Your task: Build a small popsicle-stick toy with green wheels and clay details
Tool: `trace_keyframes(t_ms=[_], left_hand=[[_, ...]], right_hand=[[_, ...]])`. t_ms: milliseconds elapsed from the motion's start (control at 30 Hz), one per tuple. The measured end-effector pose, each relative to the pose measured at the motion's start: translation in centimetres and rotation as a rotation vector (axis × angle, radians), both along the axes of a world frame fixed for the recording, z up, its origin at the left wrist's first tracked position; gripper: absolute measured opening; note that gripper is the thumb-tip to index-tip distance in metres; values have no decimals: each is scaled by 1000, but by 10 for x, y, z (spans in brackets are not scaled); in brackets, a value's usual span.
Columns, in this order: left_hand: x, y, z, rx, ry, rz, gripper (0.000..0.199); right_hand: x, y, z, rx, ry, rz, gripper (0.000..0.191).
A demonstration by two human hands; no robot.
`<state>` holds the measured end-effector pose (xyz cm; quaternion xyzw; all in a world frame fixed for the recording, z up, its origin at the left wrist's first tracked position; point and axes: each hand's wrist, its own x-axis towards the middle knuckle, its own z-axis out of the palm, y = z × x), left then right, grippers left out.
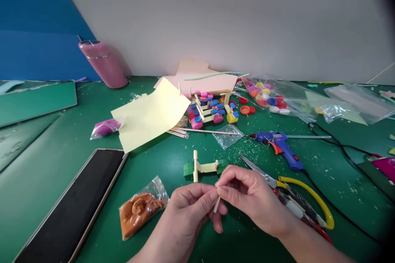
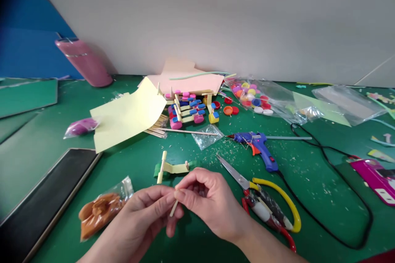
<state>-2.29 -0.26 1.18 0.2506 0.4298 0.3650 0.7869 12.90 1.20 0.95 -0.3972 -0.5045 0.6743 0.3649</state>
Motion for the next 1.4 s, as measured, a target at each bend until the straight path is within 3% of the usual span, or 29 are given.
trace_keyframes(t_ms=[233, 367, 600, 800, 1000, 1233, 1333, 1400], left_hand=[[9, 5, 5, 25, 1, -134, 25], [15, 4, 1, 59, 32, -138, 26], [19, 3, -6, 190, 278, -119, 26], [15, -2, -14, 192, 327, -119, 31], [13, -5, -18, 143, 294, -121, 29], [7, -6, -20, 181, 251, -77, 21], [6, -5, -22, 169, 242, -67, 22], [6, -5, -24, 168, 232, -59, 22]], right_hand=[[12, 2, -1, 131, -110, -106, 11], [15, 2, -1, 155, -185, -148, 11], [15, -1, -3, 116, -175, -147, 12], [13, -1, -6, 198, -243, -155, 10], [24, 3, -3, 316, -354, -348, 13], [24, -1, -7, 538, -913, 0, 14], [19, -2, -10, 562, -1000, 81, 13], [18, -3, -8, 570, -998, 64, 8]])
